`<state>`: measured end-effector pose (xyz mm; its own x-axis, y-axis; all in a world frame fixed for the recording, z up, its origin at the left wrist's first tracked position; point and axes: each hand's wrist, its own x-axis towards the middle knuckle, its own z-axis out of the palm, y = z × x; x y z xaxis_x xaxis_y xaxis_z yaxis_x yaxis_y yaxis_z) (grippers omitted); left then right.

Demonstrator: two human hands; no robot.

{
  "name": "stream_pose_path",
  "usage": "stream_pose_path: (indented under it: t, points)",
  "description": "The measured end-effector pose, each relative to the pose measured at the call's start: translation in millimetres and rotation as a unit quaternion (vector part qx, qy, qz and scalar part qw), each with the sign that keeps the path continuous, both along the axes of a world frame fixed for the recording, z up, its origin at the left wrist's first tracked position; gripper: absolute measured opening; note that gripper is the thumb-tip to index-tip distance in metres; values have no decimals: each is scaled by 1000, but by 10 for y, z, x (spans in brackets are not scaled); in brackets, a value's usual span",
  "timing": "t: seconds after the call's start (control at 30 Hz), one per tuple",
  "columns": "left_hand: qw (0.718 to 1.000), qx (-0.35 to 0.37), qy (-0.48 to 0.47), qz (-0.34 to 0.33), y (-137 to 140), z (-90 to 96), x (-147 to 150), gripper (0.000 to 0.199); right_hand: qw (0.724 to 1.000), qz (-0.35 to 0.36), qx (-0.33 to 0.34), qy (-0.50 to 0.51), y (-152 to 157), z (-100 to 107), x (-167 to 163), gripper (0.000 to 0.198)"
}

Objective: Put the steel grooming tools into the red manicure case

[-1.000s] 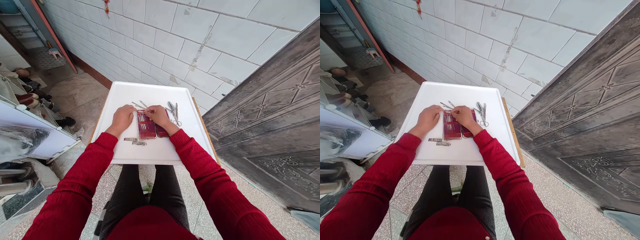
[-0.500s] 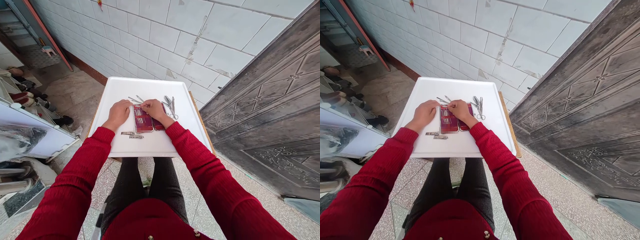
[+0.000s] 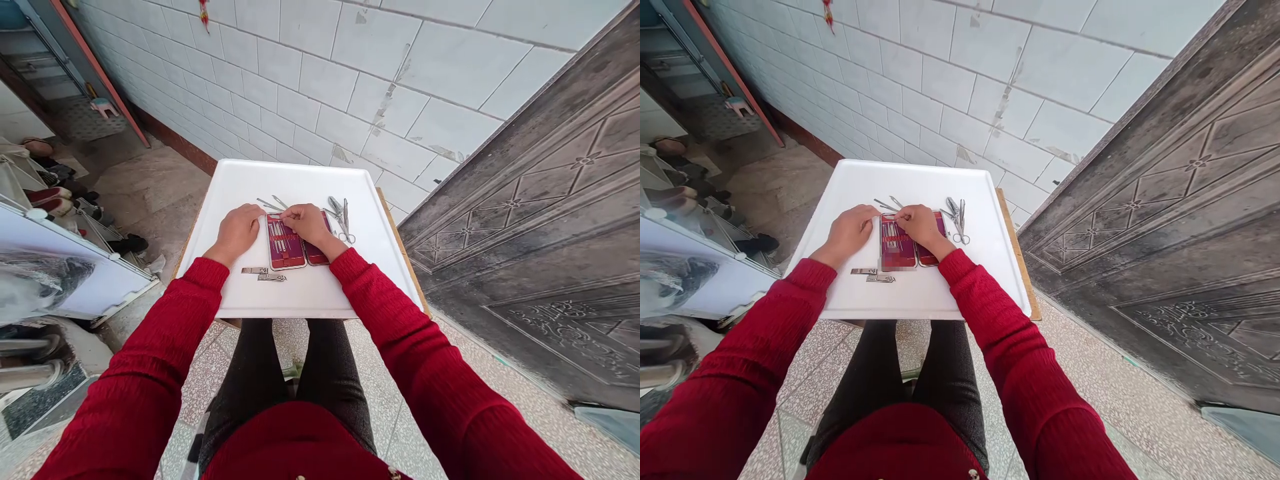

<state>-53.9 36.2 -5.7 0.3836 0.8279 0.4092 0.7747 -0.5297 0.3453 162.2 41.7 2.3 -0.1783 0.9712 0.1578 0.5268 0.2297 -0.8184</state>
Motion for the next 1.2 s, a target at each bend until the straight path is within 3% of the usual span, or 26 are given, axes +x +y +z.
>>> stream_pose_path:
  t: [0.5, 0.67, 0.93, 1.2]
  points:
    - [1000, 7, -2, -6, -37, 8, -4, 39, 995, -10, -45, 87, -35, 26, -17, 11]
    - [1000, 3, -21, 0, -50, 2, -6, 41, 990, -8, -48, 131, -10, 20, 27, 19]
    - [1000, 3, -24, 1, -72, -8, -8, 45, 989, -65, -28, 130, 37, 17, 109, 20]
    - [1000, 8, -20, 10, -66, -52, -20, 46, 991, -53, -26, 121, 36, -10, 107, 17]
